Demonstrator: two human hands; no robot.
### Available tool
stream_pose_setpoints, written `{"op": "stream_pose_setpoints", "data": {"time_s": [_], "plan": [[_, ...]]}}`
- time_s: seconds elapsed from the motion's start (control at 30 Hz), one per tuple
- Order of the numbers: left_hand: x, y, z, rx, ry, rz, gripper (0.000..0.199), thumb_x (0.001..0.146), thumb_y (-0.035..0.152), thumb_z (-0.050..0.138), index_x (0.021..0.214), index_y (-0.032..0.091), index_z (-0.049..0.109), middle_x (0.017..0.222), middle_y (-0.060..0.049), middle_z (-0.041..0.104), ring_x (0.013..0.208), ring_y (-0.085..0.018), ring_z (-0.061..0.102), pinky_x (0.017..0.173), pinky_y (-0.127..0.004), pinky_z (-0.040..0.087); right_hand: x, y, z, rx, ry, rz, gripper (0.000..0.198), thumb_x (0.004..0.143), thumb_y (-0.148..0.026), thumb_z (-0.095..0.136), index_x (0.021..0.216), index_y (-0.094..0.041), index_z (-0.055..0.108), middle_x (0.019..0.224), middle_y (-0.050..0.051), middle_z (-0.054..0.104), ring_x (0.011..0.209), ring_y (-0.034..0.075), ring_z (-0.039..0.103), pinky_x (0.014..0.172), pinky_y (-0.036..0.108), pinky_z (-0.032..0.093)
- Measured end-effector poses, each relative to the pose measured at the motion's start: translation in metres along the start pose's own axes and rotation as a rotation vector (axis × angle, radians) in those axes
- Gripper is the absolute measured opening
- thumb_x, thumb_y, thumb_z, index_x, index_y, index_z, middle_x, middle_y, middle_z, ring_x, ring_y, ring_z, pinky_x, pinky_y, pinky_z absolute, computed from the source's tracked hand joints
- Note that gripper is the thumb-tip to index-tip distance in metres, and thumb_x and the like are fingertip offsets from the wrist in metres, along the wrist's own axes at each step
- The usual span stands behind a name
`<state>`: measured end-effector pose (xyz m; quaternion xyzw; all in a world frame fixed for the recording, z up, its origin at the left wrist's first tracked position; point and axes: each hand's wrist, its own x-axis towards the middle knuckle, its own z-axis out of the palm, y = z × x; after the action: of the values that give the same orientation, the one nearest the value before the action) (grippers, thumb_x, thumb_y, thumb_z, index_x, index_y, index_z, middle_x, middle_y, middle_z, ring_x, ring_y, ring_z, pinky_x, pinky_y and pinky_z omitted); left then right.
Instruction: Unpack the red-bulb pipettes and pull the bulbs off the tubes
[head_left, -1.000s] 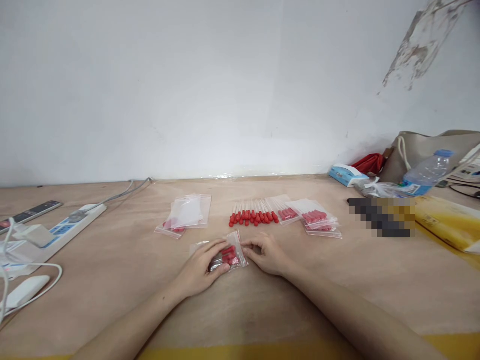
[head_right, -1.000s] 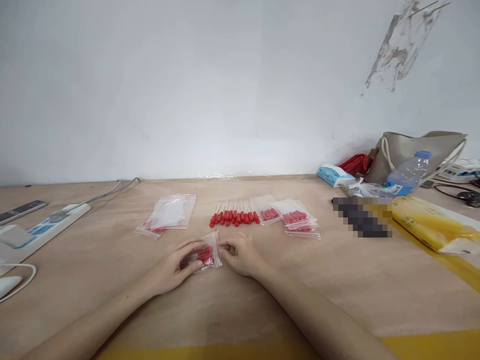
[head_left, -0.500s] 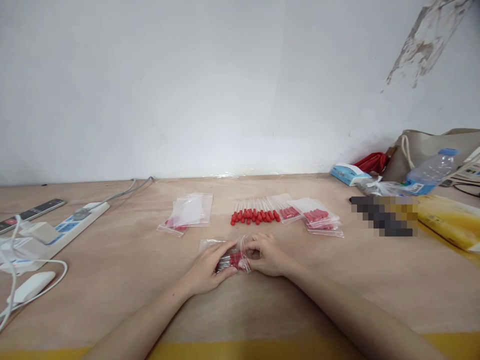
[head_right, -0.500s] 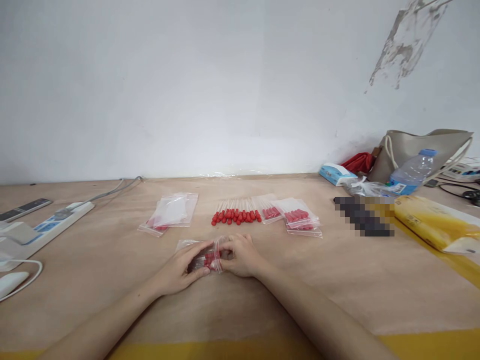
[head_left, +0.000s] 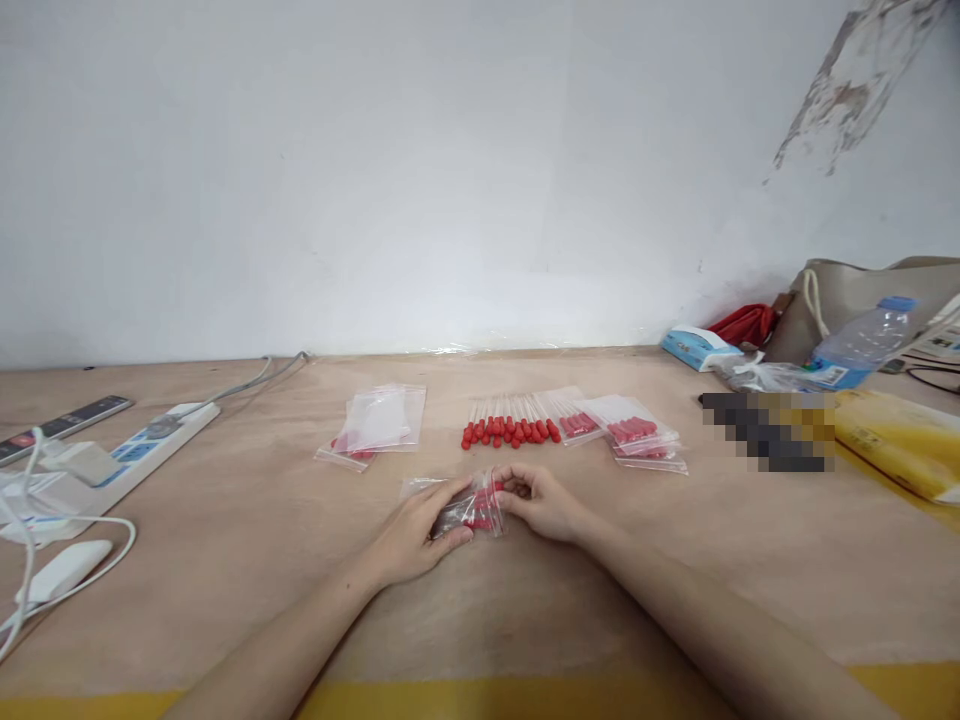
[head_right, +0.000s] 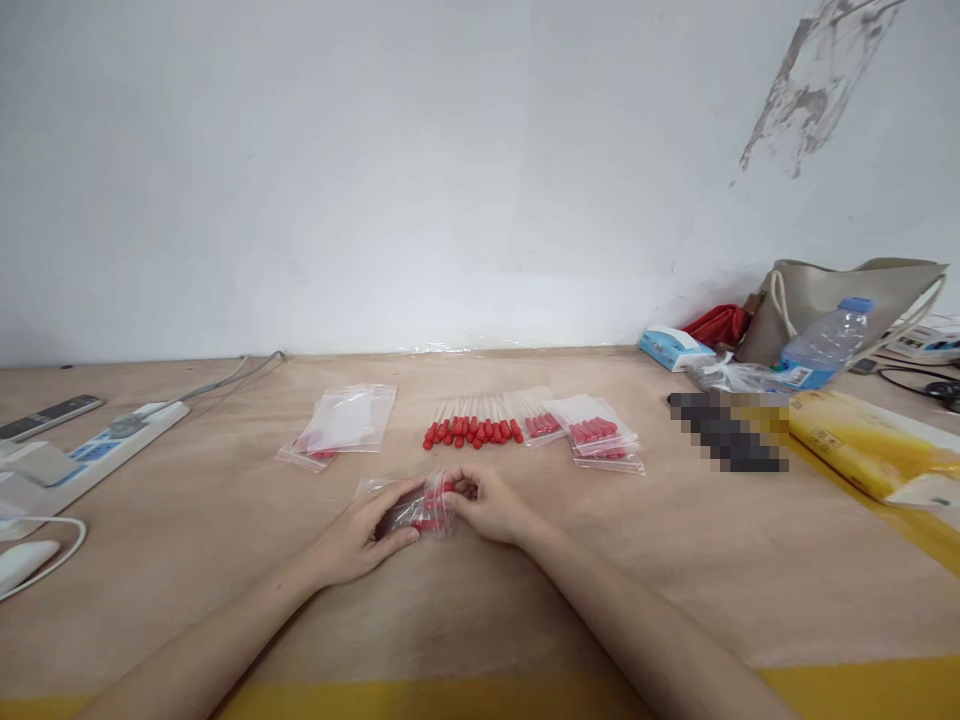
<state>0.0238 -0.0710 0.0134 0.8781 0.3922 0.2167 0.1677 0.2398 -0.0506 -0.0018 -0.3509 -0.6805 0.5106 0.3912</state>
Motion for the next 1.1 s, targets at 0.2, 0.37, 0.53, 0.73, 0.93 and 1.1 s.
{"op": "stream_pose_setpoints", "data": {"time_s": [0.2, 0.37, 0.53, 0.73, 0.93, 1.1], "plan": [[-0.002, -0.006, -0.004, 0.084, -0.048, 0.028, 0.052, 0.083, 0.042, 0.048, 0.131, 0.026, 0.036, 0.134, -0.006, 0.042, 0.121, -0.023, 0.040, 0.100, -0.040, 0.035, -0.001, -0.004, -0.052, 0.220, 0.156, 0.169, 0.036, 0.066, -0.042, 0.067, 0.091, -0.017, 0.059, 0.080, 0.004, 0.067, 0.064, 0.011, 0.061, 0.062, 0.025, 0.046], [-0.004, -0.009, -0.009, 0.161, -0.072, 0.058, 0.049, 0.084, 0.043, 0.047, 0.130, 0.027, 0.039, 0.136, -0.005, 0.040, 0.123, -0.023, 0.037, 0.101, -0.041, 0.034, 0.005, -0.014, -0.093, 0.324, 0.373, 0.098, 0.033, 0.060, -0.036, 0.073, 0.085, -0.018, 0.063, 0.081, 0.003, 0.068, 0.066, 0.011, 0.062, 0.067, 0.024, 0.048], [-0.005, -0.010, -0.013, 0.186, -0.065, 0.060, 0.048, 0.084, 0.043, 0.046, 0.128, 0.025, 0.042, 0.134, -0.006, 0.042, 0.123, -0.023, 0.038, 0.101, -0.043, 0.034, 0.040, -0.021, -0.070, 0.149, 0.493, -0.140, 0.028, 0.066, -0.034, 0.068, 0.089, -0.019, 0.063, 0.087, 0.004, 0.068, 0.079, 0.015, 0.063, 0.076, 0.031, 0.049], [-0.008, -0.011, -0.016, 0.187, -0.063, 0.041, 0.048, 0.083, 0.043, 0.047, 0.128, 0.025, 0.042, 0.133, -0.006, 0.043, 0.123, -0.023, 0.039, 0.101, -0.043, 0.035, 0.091, -0.023, -0.002, -0.825, 0.284, -0.379, 0.025, 0.088, -0.022, 0.040, 0.105, -0.017, 0.058, 0.103, 0.006, 0.064, 0.095, 0.012, 0.057, 0.083, 0.024, 0.042], [-0.009, -0.012, -0.018, 0.170, -0.067, 0.042, 0.048, 0.083, 0.044, 0.048, 0.127, 0.025, 0.043, 0.133, -0.006, 0.043, 0.122, -0.023, 0.039, 0.100, -0.042, 0.035, 0.106, -0.016, 0.020, -1.220, 0.088, -0.353, 0.017, 0.082, -0.016, 0.047, 0.088, -0.016, 0.063, 0.090, 0.008, 0.066, 0.092, 0.019, 0.054, 0.080, 0.032, 0.034], [-0.009, -0.014, -0.018, 0.139, -0.065, 0.042, 0.048, 0.082, 0.044, 0.049, 0.126, 0.026, 0.044, 0.133, -0.006, 0.043, 0.122, -0.023, 0.039, 0.100, -0.042, 0.035, 0.102, -0.014, 0.025, -1.304, 0.058, -0.313, 0.017, 0.081, -0.023, 0.050, 0.079, -0.015, 0.065, 0.086, 0.009, 0.066, 0.092, 0.023, 0.051, 0.081, 0.040, 0.029]]}}
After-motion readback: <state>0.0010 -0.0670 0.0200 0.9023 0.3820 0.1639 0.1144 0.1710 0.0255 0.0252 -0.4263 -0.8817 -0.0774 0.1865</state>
